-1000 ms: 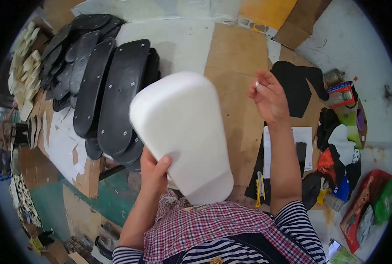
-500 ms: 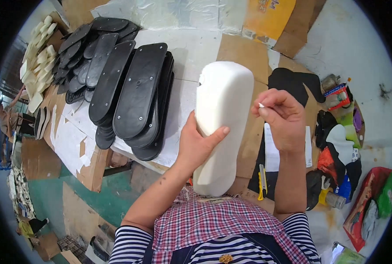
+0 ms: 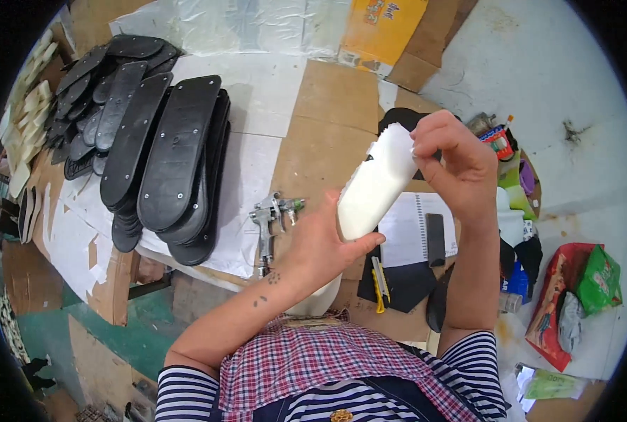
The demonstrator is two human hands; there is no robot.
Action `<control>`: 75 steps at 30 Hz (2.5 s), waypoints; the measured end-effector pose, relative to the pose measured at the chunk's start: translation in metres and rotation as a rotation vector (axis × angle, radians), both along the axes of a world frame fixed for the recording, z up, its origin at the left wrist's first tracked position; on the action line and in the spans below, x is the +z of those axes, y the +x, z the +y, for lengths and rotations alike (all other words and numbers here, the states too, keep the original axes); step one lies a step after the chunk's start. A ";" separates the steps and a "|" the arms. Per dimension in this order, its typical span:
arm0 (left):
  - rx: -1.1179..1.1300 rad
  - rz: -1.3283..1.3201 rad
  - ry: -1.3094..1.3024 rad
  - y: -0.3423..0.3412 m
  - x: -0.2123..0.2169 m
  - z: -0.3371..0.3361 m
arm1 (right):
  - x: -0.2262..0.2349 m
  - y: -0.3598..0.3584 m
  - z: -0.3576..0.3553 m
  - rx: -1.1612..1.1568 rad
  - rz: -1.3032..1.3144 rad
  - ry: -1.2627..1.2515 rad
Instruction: Applying foam padding and adhesive tape to shoe soles and organizing them on a workbench.
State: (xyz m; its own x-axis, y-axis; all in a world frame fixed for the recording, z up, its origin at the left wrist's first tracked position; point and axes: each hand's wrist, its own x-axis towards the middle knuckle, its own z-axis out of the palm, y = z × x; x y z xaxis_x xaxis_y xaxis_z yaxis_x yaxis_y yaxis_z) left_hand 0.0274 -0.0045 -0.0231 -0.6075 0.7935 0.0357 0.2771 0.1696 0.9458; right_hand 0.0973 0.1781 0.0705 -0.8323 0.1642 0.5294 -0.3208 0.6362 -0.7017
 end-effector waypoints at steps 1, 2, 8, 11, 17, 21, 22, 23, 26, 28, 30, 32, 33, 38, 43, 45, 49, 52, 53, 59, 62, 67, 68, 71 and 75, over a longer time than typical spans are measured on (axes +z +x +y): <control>-0.007 -0.004 0.008 0.002 0.001 0.001 | 0.003 0.000 0.004 0.034 -0.019 -0.076; -0.020 0.040 -0.001 0.004 0.001 0.002 | 0.001 -0.002 0.009 0.064 0.016 -0.071; -0.050 0.159 0.052 0.013 0.000 0.009 | 0.006 0.005 0.025 0.133 -0.112 -0.065; -0.058 0.140 0.027 0.014 -0.002 0.010 | 0.010 0.006 0.027 0.183 -0.183 -0.024; -0.063 0.118 0.058 0.019 -0.002 0.014 | 0.019 0.005 0.028 0.190 -0.281 0.047; -0.062 0.134 0.025 0.021 -0.001 0.015 | 0.020 0.001 0.026 0.214 -0.355 0.032; -0.064 0.127 0.017 0.021 -0.001 0.016 | 0.021 0.000 0.025 0.214 -0.352 0.032; -0.064 0.130 0.017 0.021 -0.001 0.016 | 0.023 -0.001 0.023 0.206 -0.360 0.001; -0.072 0.138 -0.016 0.021 -0.001 0.015 | 0.027 -0.002 0.022 0.195 -0.388 -0.012; -0.071 0.131 -0.028 0.021 -0.001 0.015 | 0.028 -0.002 0.022 0.191 -0.407 0.004; -0.072 0.129 -0.010 0.022 -0.003 0.014 | 0.030 -0.004 0.023 0.223 -0.425 0.151; -0.073 0.127 0.005 0.023 -0.004 0.013 | 0.035 -0.006 0.023 0.242 -0.437 0.235; -0.069 0.132 0.017 0.023 -0.004 0.014 | 0.036 -0.007 0.023 0.258 -0.453 0.322; -0.066 0.141 0.030 0.025 -0.004 0.014 | 0.033 -0.017 0.023 0.395 -0.486 0.354; -0.049 0.156 0.027 0.024 -0.004 0.013 | 0.039 -0.025 0.017 0.451 -0.566 0.463; -0.053 0.138 0.019 0.023 -0.005 0.013 | 0.041 -0.029 0.015 0.415 -0.656 0.521; -0.060 0.119 0.013 0.024 -0.005 0.014 | 0.045 -0.035 0.010 0.392 -0.749 0.559; -0.054 0.149 0.010 0.024 -0.005 0.015 | 0.046 -0.039 0.007 0.363 -0.839 0.607; -0.052 0.149 0.008 0.024 -0.005 0.015 | 0.049 -0.041 0.004 0.355 -0.868 0.641; -0.066 0.142 0.025 0.023 -0.005 0.015 | 0.054 -0.047 0.002 0.336 -0.963 0.698; -0.059 0.143 0.036 0.024 -0.006 0.016 | 0.056 -0.047 0.001 0.325 -0.984 0.703; -0.063 0.120 0.021 0.023 -0.003 0.014 | 0.056 -0.049 -0.003 0.301 -0.996 0.736; -0.063 0.119 0.022 0.023 -0.002 0.014 | 0.056 -0.048 -0.003 0.326 -0.993 0.751; -0.068 0.141 0.010 0.024 -0.002 0.014 | 0.052 -0.045 0.001 0.348 -0.985 0.741; -0.064 0.173 0.028 0.024 -0.002 0.013 | 0.046 -0.033 0.011 0.420 -0.779 0.681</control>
State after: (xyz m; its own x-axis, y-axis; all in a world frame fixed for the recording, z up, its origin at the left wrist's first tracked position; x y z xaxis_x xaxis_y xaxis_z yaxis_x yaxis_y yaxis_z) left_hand 0.0518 0.0086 -0.0255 -0.5384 0.8277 0.1583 0.4458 0.1204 0.8870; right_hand 0.0646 0.1886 0.1170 -0.8973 -0.3336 -0.2892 -0.2248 0.9090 -0.3511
